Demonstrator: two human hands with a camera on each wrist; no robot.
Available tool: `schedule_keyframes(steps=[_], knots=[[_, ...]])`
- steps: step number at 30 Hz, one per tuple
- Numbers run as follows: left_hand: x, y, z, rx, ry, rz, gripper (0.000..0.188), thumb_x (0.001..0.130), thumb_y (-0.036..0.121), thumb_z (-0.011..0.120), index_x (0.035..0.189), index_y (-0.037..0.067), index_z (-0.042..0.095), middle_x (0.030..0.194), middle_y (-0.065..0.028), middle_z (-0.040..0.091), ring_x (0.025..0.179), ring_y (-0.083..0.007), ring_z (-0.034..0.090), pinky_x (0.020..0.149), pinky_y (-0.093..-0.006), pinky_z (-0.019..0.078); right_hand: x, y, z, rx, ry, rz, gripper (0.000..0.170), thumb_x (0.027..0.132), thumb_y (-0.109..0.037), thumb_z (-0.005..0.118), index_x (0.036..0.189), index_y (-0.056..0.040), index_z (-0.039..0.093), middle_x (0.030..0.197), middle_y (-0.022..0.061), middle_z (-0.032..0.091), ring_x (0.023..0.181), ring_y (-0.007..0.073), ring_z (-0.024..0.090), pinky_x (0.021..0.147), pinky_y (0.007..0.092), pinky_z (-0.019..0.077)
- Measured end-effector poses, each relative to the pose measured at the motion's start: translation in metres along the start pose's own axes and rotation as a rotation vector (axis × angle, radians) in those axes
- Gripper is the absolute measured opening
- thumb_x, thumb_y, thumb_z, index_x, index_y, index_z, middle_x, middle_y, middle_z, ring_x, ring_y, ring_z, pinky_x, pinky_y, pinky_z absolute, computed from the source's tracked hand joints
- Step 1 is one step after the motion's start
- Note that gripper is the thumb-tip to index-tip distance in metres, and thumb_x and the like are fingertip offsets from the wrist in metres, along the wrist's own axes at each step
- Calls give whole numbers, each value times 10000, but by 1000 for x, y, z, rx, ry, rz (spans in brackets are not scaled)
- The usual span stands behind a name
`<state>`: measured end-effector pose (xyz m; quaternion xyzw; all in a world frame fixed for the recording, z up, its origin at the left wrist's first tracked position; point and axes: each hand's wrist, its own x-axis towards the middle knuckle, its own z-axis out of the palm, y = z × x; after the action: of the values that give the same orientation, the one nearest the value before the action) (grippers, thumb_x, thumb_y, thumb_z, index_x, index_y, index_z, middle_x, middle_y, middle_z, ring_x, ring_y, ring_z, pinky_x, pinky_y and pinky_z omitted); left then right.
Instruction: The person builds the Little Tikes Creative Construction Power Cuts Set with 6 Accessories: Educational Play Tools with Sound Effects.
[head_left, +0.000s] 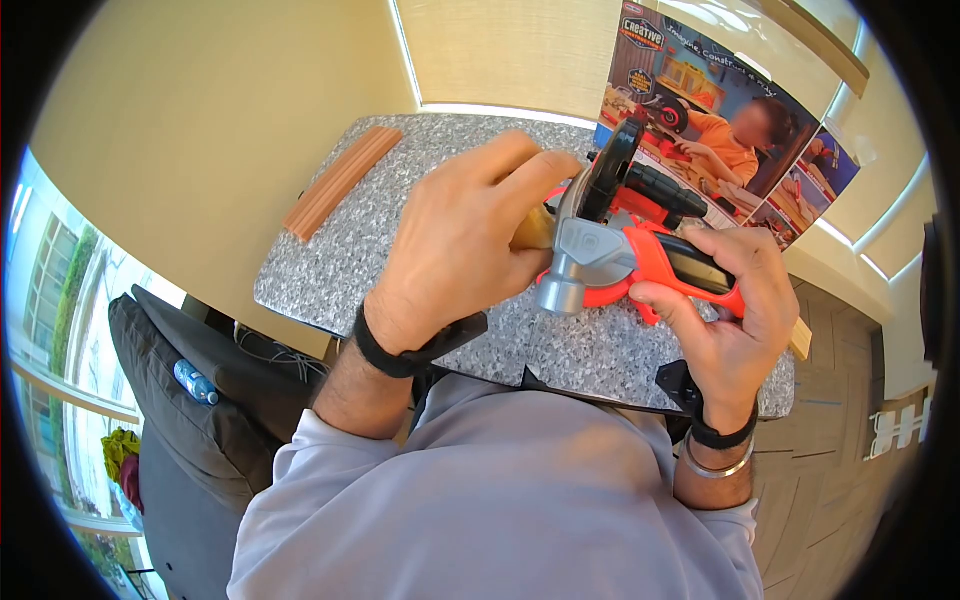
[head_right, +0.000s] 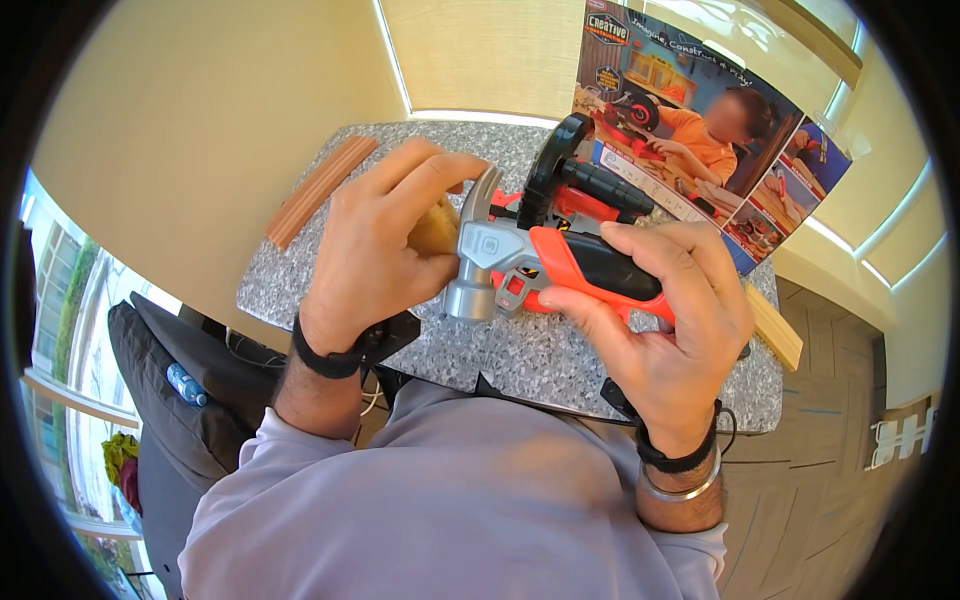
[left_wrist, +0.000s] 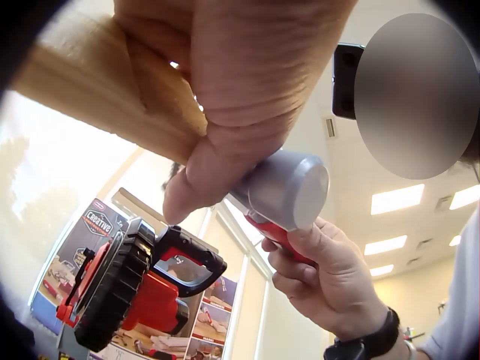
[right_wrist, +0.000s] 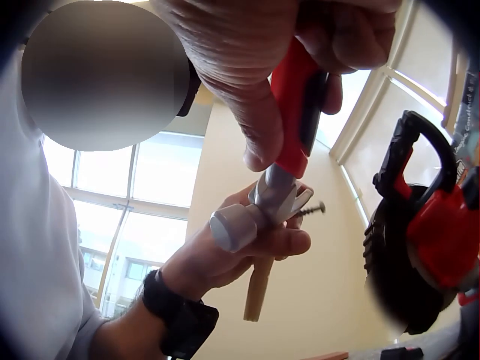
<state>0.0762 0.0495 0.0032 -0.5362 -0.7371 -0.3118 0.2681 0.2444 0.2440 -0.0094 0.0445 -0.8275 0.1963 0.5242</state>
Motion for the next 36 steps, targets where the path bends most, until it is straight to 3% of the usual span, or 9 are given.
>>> schedule_keyframes(steps=[2,6,8,12,16,23,30,32,36], knots=[[1,-1,1,-154,2,9,631,655,-10,836,1256,122,699,1060,-95,727,881,-382,697,738,-402,554,1,1,0,-6,13,-6,582,599,-245,1050,1068,-19,790,951,103,707,831,232,678,731,332,550],[-1,-6,-2,-153,-45,-18,552,667,36,876,1185,105,698,1071,-98,742,900,-377,709,750,-411,557,1,6,1,-10,-42,-5,558,618,-239,1042,1066,-26,787,949,103,713,824,243,683,732,334,553],[-2,-13,-4,-81,-214,-13,470,687,91,908,1102,80,688,1043,-104,741,915,-371,713,759,-422,557,0,7,1,-27,-73,2,556,620,-245,1041,1065,-28,786,947,102,715,824,247,686,739,340,558],[-5,-27,-1,-73,-344,4,418,709,122,915,1053,67,684,1011,-114,719,911,-377,702,752,-432,551,1,13,2,-41,-48,17,552,628,-253,1038,1059,-28,777,964,107,725,836,264,695,808,351,577],[-2,-33,-1,-41,-349,-68,334,736,126,899,999,68,701,983,-120,693,905,-377,692,752,-452,546,7,22,-15,-143,-20,-41,561,624,-193,1041,1073,-12,756,1034,126,753,884,278,719,928,354,580],[-13,-26,53,-116,-604,57,218,868,263,790,1005,95,766,1014,-106,701,958,-367,710,803,-487,574,7,22,-28,-46,74,93,525,685,-107,1021,1114,21,747,1077,118,751,985,205,718,887,307,574],[-24,-28,107,52,-464,12,236,879,281,733,996,76,739,914,-158,740,817,-416,723,719,-502,606,7,22,-29,-40,85,42,541,673,-98,1026,1124,18,750,1049,99,738,944,193,708,839,291,569],[-24,-31,108,56,-486,-1,247,867,277,743,1016,79,743,916,-157,745,820,-419,723,732,-506,606,3,24,-31,-1,28,69,520,746,-70,978,1184,42,720,1158,100,733,1086,185,691,962,305,553],[-18,-36,95,52,-575,-124,265,823,258,771,1009,70,761,941,-177,760,839,-432,721,772,-520,600,3,23,-34,-17,20,68,524,736,-56,981,1180,41,721,1161,98,726,1070,181,688,936,299,560]])
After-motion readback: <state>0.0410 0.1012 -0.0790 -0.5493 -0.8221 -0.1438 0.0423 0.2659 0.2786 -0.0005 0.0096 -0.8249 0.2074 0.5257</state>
